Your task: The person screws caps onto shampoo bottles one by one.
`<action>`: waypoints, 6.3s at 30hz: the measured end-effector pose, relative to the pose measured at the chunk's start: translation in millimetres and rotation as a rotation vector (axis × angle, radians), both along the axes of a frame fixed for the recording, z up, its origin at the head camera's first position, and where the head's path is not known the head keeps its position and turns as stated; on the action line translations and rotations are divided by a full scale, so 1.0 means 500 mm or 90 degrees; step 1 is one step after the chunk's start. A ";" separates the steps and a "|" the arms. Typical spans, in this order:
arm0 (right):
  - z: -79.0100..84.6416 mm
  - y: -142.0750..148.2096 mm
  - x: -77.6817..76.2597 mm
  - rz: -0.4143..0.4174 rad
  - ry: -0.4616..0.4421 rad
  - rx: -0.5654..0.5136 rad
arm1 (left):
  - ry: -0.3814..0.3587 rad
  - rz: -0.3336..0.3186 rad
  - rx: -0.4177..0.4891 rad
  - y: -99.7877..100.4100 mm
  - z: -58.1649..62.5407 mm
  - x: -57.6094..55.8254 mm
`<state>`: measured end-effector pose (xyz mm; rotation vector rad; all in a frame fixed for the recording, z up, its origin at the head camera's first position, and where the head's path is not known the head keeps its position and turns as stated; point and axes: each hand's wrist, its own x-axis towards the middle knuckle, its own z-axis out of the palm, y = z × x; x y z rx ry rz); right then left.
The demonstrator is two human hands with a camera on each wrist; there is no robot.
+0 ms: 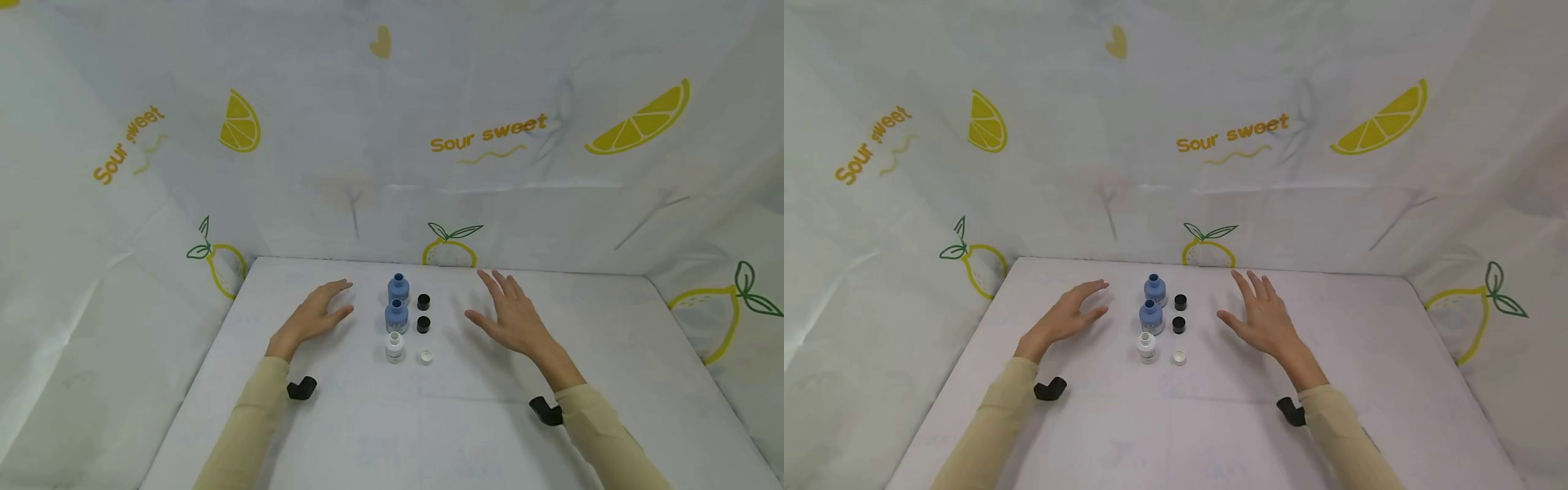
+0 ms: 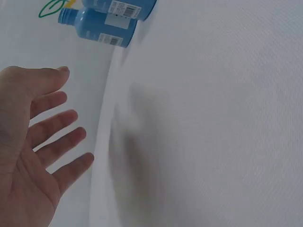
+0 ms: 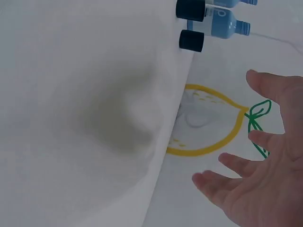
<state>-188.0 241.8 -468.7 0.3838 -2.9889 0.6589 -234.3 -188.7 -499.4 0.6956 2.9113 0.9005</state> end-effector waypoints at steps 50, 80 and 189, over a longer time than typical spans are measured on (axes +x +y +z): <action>-0.108 -0.139 -0.112 0.023 -0.172 -0.339 | -0.099 -0.051 0.270 0.149 -0.054 -0.116; -0.054 -0.160 -0.142 0.035 -0.125 -0.337 | -0.045 -0.059 0.245 0.122 -0.022 -0.117; -0.008 -0.217 -0.162 0.119 -0.094 -0.474 | -0.045 -0.117 0.183 0.150 -0.003 -0.110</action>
